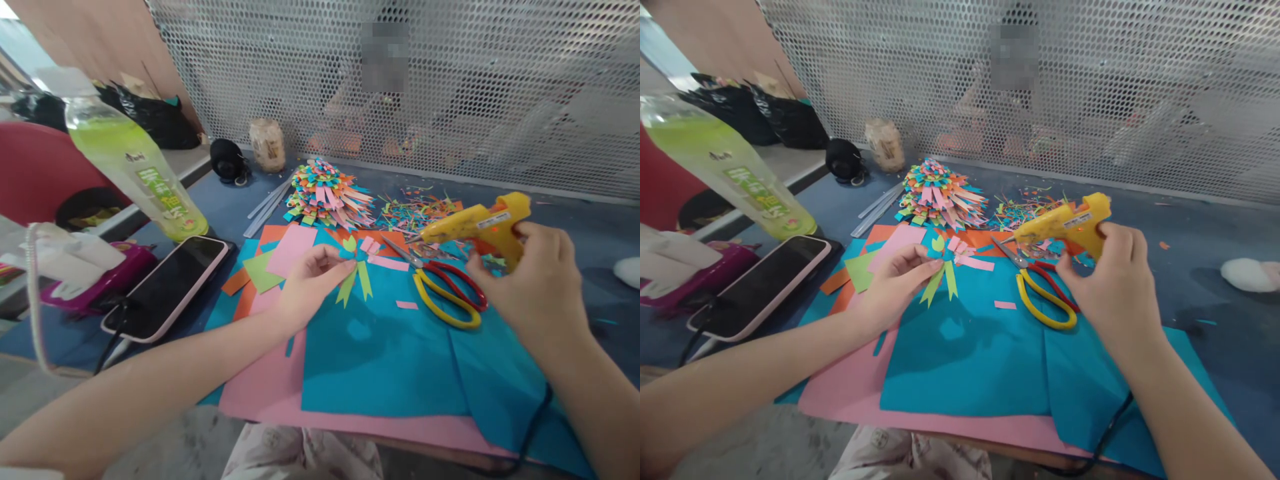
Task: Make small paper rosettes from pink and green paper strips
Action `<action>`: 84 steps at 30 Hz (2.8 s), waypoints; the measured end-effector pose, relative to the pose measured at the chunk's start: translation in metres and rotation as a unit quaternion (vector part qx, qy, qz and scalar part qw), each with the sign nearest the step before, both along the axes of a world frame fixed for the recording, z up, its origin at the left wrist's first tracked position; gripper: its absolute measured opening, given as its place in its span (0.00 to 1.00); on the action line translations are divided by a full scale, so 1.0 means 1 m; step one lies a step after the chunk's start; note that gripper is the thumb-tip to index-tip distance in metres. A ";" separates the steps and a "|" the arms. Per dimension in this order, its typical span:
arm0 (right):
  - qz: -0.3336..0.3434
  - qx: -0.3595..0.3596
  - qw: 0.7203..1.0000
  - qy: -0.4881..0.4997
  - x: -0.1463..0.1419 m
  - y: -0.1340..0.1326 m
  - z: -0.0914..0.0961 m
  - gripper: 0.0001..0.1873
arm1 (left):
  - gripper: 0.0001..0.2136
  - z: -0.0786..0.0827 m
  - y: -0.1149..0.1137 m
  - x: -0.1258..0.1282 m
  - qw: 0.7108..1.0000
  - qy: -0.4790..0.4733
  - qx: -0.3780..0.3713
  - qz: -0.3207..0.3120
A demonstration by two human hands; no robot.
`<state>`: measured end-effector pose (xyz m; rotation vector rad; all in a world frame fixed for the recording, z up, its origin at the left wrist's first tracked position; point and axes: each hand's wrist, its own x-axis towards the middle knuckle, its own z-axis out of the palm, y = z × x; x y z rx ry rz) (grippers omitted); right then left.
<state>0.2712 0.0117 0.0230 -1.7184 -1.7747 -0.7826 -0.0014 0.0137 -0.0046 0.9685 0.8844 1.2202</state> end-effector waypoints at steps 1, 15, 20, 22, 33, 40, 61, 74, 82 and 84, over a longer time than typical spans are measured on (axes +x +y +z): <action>-0.049 -0.052 0.997 0.038 0.004 0.005 -0.001 0.31 | 0.12 0.001 0.000 0.000 1.000 -0.006 -0.001 -0.002; -0.068 -0.195 0.976 0.068 0.015 0.019 -0.013 0.20 | 0.11 0.000 -0.004 0.002 0.998 0.008 0.010 -0.060; 0.337 -0.270 0.901 0.037 -0.022 -0.005 -0.005 0.09 | 0.11 -0.004 -0.006 0.002 0.991 0.077 0.048 -0.102; 0.429 -0.261 0.863 0.048 -0.031 -0.014 -0.005 0.07 | 0.11 -0.005 -0.006 0.003 0.988 0.096 0.062 -0.109; 0.503 -0.299 0.806 0.093 -0.036 -0.021 -0.008 0.08 | 0.10 -0.006 -0.010 0.003 0.975 0.164 0.105 -0.107; 0.510 -0.292 0.801 0.117 -0.041 -0.025 -0.007 0.06 | 0.09 -0.003 -0.014 0.003 0.966 0.183 0.133 -0.128; 0.464 -0.218 0.845 0.150 -0.052 -0.030 -0.016 0.15 | 0.06 0.009 -0.025 0.001 0.903 0.290 0.269 -0.166; 0.448 -0.245 0.832 0.215 -0.049 -0.034 -0.004 0.15 | 0.10 0.001 -0.020 0.006 0.970 0.149 0.084 -0.174; 0.426 -0.227 0.863 0.151 -0.055 -0.033 -0.011 0.21 | 0.22 0.006 -0.015 0.009 0.951 0.009 -0.126 -0.283; 0.461 -0.225 0.844 0.157 -0.058 -0.034 -0.008 0.15 | 0.22 0.007 -0.017 0.008 0.946 0.004 -0.129 -0.297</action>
